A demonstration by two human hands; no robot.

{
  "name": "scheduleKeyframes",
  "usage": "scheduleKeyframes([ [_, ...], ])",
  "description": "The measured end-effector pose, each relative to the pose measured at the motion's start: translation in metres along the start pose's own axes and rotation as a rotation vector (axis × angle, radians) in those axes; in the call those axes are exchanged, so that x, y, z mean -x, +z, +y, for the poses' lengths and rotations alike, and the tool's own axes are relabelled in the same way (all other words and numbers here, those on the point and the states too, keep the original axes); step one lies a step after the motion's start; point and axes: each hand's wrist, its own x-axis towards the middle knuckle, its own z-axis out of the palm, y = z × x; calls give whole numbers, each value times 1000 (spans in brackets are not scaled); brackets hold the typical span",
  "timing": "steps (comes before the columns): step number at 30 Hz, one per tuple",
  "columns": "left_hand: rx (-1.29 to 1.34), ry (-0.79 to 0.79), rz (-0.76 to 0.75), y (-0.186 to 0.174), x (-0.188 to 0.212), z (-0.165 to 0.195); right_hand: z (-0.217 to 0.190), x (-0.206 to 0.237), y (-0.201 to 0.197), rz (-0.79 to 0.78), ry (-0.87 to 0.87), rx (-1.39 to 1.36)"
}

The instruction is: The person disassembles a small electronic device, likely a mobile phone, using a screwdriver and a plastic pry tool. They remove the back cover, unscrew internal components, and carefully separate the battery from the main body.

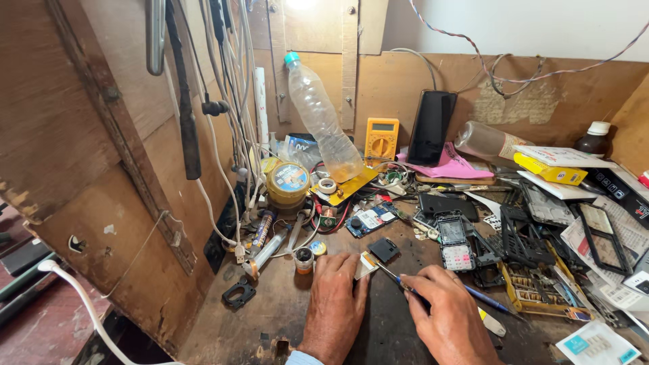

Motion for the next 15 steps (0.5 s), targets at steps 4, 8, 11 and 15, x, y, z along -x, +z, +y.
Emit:
scheduleKeyframes([
  [4,13,1,13,-1,0,1,-1,-3,4,64,-23,-69],
  [8,3,-6,-7,-3,-1,2,-2,-6,8,53,-85,-36],
  [11,10,-14,-9,-3,0,3,-1,-4,8,27,-95,-31],
  [15,-2,-14,-7,-2,0,2,1,1,4,26,-96,13],
])
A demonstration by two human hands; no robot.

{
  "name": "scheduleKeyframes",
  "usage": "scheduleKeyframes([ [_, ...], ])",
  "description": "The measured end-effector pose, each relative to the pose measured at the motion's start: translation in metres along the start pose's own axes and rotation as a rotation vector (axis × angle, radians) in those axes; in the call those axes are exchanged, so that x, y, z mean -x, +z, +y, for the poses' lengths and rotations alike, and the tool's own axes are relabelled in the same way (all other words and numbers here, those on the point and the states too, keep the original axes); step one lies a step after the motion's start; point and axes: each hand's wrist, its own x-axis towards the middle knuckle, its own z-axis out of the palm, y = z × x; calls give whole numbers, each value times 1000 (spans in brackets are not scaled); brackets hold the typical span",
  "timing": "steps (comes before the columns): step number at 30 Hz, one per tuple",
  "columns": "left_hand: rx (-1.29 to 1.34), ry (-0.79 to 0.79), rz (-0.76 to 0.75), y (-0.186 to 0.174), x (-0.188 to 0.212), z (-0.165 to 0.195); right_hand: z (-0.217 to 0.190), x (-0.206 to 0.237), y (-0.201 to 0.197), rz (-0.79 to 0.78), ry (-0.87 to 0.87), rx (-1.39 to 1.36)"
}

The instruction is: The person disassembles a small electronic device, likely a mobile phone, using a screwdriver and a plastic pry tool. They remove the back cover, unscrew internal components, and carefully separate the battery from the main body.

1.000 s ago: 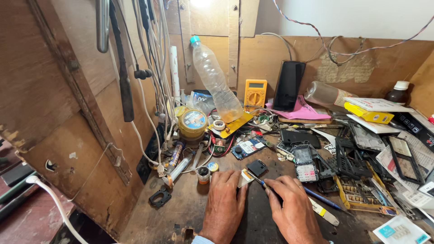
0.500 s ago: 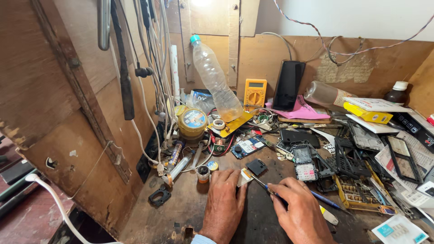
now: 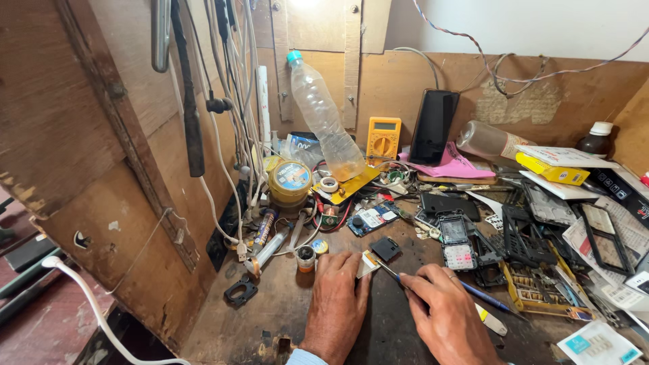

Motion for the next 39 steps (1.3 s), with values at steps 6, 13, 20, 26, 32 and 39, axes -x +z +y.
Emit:
scheduleKeyframes([
  [6,4,-4,4,2,0,-1,2,1,-5,27,25,-52],
  [13,1,2,8,1,0,-2,4,1,2,10,-3,-28],
  [20,16,32,27,4,1,-4,6,4,0,71,-2,-66],
  [26,19,39,48,5,0,-5,4,-4,8,15,-54,-43],
  [32,26,5,14,3,1,-4,10,2,0,10,-33,-22],
  [39,25,32,41,4,1,-4,6,-4,6,53,-52,-75],
])
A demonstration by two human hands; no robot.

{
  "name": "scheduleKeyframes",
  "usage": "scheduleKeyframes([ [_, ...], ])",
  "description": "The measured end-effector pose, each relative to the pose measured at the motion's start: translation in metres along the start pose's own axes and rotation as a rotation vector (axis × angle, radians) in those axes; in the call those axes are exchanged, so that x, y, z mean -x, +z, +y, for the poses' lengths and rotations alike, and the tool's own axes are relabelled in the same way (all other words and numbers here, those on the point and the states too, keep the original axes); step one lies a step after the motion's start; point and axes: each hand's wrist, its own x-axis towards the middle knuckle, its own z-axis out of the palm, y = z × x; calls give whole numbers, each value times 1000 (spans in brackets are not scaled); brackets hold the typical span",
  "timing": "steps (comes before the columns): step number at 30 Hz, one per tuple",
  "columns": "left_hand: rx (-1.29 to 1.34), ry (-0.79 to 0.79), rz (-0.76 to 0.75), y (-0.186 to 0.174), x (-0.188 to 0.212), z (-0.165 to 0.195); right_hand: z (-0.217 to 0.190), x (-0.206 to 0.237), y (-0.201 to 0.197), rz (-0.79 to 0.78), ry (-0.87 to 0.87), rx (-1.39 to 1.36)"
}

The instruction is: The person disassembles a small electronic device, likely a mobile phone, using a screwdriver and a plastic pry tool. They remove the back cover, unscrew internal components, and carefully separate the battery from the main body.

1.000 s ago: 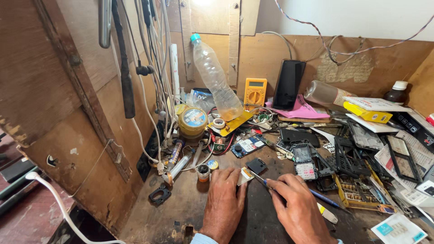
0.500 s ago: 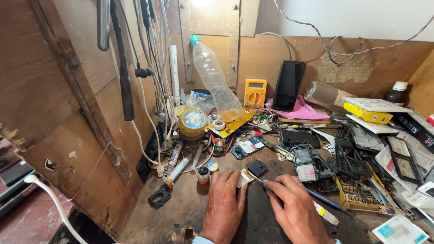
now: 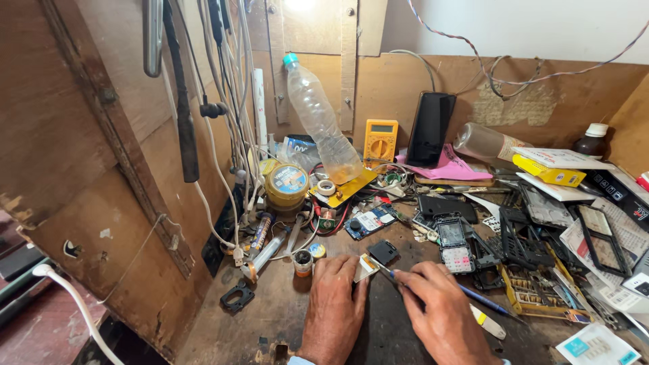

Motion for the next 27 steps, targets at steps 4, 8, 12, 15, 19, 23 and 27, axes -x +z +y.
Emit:
scheduleKeyframes([
  [4,-2,-11,-5,0,-1,-1,4,2,3,-22,-12,31],
  [8,-3,-30,-16,1,0,-2,13,10,-5,-72,76,27],
  [12,-12,-2,1,3,1,-3,11,8,-2,33,-6,11],
  [15,-1,-8,3,3,1,-3,5,4,3,11,-28,-5],
  [19,-5,-3,10,3,0,-2,2,2,5,-20,-60,33],
  [23,1,-11,-3,2,0,-1,8,10,-5,-28,-3,43],
  [27,-1,-25,-15,0,1,0,13,8,-8,4,94,-4],
])
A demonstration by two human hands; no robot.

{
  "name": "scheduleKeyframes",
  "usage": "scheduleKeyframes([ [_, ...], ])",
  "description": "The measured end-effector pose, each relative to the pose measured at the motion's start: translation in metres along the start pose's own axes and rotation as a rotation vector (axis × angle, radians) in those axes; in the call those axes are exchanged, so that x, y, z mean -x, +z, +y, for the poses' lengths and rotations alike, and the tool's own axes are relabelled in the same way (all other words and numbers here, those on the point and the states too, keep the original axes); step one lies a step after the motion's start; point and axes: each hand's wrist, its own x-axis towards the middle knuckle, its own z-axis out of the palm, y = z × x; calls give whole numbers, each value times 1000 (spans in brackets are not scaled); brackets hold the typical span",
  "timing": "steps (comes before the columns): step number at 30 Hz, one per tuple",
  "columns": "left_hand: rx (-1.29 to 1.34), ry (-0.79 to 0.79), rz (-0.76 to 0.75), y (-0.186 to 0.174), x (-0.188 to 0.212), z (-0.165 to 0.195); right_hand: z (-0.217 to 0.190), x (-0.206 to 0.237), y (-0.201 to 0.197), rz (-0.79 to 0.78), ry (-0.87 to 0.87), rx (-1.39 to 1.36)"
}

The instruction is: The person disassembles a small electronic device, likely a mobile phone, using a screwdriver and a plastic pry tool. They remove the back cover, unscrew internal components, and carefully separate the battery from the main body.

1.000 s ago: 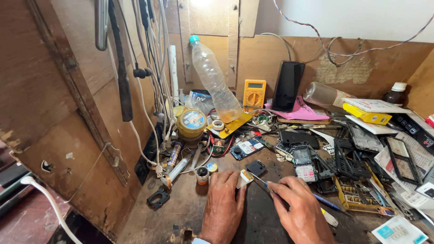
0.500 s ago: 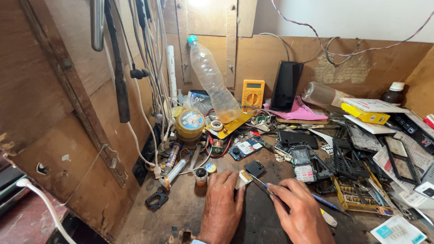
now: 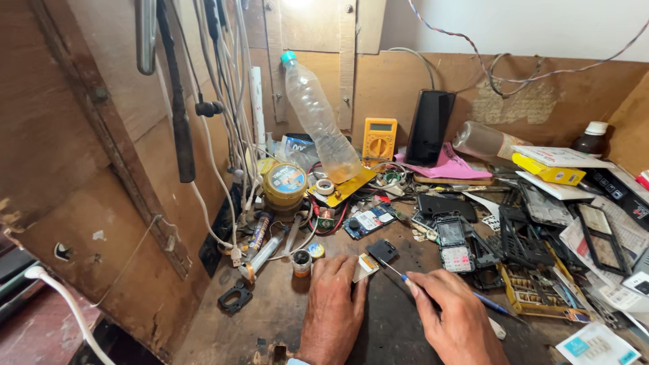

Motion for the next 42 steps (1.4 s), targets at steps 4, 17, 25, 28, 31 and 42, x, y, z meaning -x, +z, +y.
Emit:
scheduleKeyframes([
  [4,2,10,13,0,-2,1,-1,-8,7,-41,120,-91],
  [17,0,28,35,1,0,-1,-2,-12,21,-62,119,-80],
  [25,1,15,12,1,0,1,2,-6,10,-24,295,-91],
  [28,0,14,17,0,0,1,-3,-10,8,-96,436,-203],
  [31,-4,14,16,1,-1,1,-7,-13,9,-76,435,-203],
  [42,0,24,33,-1,0,3,-6,-13,15,24,423,-60],
])
